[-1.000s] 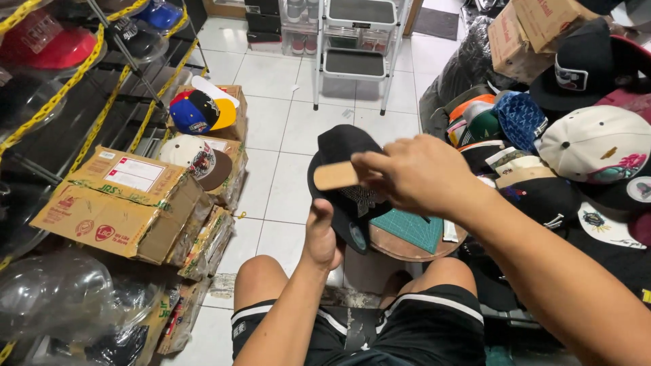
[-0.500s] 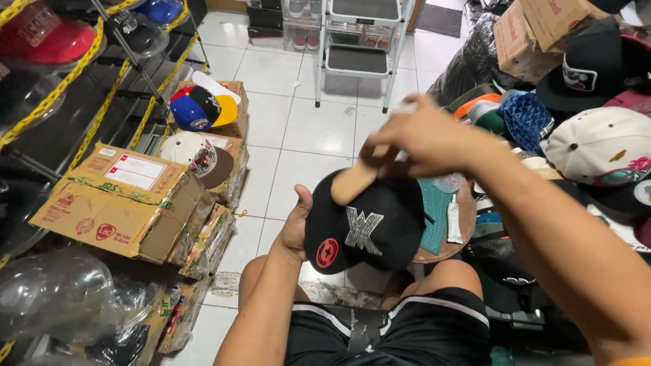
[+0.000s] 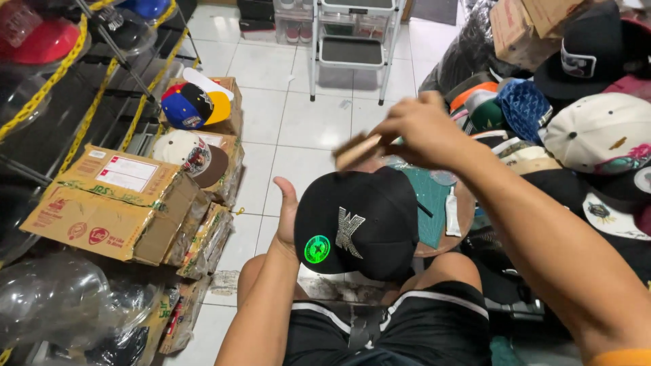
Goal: Cleaning and inspecting baseball caps using a brush and a tube of cleaning or adhesive substance.
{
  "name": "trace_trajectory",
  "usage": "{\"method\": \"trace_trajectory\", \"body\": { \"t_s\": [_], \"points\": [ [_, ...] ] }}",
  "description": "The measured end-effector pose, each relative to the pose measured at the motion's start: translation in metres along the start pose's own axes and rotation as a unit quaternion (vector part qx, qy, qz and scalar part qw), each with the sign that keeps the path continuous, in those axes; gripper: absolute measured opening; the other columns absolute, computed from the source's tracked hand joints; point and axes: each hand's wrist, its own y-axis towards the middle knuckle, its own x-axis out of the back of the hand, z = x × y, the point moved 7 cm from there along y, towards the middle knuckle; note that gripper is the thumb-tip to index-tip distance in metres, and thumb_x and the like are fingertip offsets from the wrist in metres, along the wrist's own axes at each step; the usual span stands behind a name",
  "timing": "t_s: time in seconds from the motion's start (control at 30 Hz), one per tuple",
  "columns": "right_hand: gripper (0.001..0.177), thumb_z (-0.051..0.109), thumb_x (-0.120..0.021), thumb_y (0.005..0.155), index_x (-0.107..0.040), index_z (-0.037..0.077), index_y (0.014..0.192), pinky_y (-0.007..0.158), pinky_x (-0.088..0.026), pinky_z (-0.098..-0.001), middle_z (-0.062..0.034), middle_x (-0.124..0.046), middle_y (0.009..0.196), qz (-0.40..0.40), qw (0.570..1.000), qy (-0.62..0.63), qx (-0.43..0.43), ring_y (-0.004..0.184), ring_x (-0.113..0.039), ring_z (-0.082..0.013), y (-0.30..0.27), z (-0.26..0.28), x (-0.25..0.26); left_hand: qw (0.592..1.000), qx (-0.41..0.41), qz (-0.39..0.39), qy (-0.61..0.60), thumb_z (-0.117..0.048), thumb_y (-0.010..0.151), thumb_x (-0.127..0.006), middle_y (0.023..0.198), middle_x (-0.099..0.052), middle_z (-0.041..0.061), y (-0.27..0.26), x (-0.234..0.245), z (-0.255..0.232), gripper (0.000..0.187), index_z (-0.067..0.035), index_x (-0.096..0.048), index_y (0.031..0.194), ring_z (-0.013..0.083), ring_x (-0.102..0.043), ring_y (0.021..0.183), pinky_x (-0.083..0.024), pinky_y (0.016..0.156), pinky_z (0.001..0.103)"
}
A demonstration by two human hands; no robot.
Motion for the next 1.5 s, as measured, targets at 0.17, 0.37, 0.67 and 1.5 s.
{"method": "trace_trajectory", "body": {
  "t_s": [0.17, 0.37, 0.67, 1.5],
  "points": [
    [0.047, 0.050, -0.064, 0.094, -0.063, 0.031, 0.137, 0.098, -0.039, -0.0518, -0.0027, -0.074, 0.101, 0.105, 0.984, 0.142, -0.011, 0.101, -0.067, -0.0267, -0.010, 0.061, 0.036, 0.999, -0.023, -0.019, 0.018, -0.091, 0.083, -0.033, 0.143, -0.057, 0.028, 0.008, -0.012, -0.003, 0.112, -0.001, -0.052, 0.147, 0.0431, -0.058, 0.129, -0.042, 0.115, 0.057],
    [0.042, 0.058, -0.058, 0.098, -0.056, 0.037, 0.135, 0.090, -0.045, -0.0498, -0.0012, -0.076, 0.094, 0.104, 0.978, -0.012, -0.182, 0.097, -0.075, -0.0291, -0.015, -0.028, 0.000, 0.989, -0.093, -0.088, 0.080, -0.076, 0.094, -0.042, 0.135, -0.063, 0.027, 0.017, 0.011, -0.027, 0.088, -0.004, -0.059, 0.142, 0.0421, -0.063, 0.123, -0.046, 0.111, 0.055],
    [0.035, 0.045, -0.068, 0.094, -0.069, 0.032, 0.127, 0.077, -0.054, -0.0407, 0.0019, -0.067, 0.084, -0.156, 0.959, 0.200, -0.129, 0.085, -0.071, -0.0243, -0.033, 0.113, -0.003, 0.932, -0.309, -0.189, -0.015, -0.071, 0.091, -0.052, 0.121, -0.073, 0.014, 0.017, -0.007, -0.072, 0.073, -0.010, -0.070, 0.126, 0.0329, -0.069, 0.114, -0.051, 0.109, 0.050],
    [0.026, 0.038, -0.072, 0.093, -0.078, 0.024, 0.113, 0.075, -0.051, -0.0366, 0.0019, -0.069, 0.085, -0.336, 0.890, 0.299, -0.077, 0.077, -0.068, -0.0252, -0.048, 0.129, -0.013, 0.875, -0.441, -0.197, -0.039, -0.073, 0.093, -0.047, 0.131, -0.069, 0.011, -0.038, -0.013, -0.094, 0.073, -0.014, -0.067, 0.130, 0.0313, -0.066, 0.118, -0.048, 0.111, 0.050]
  ]
}}
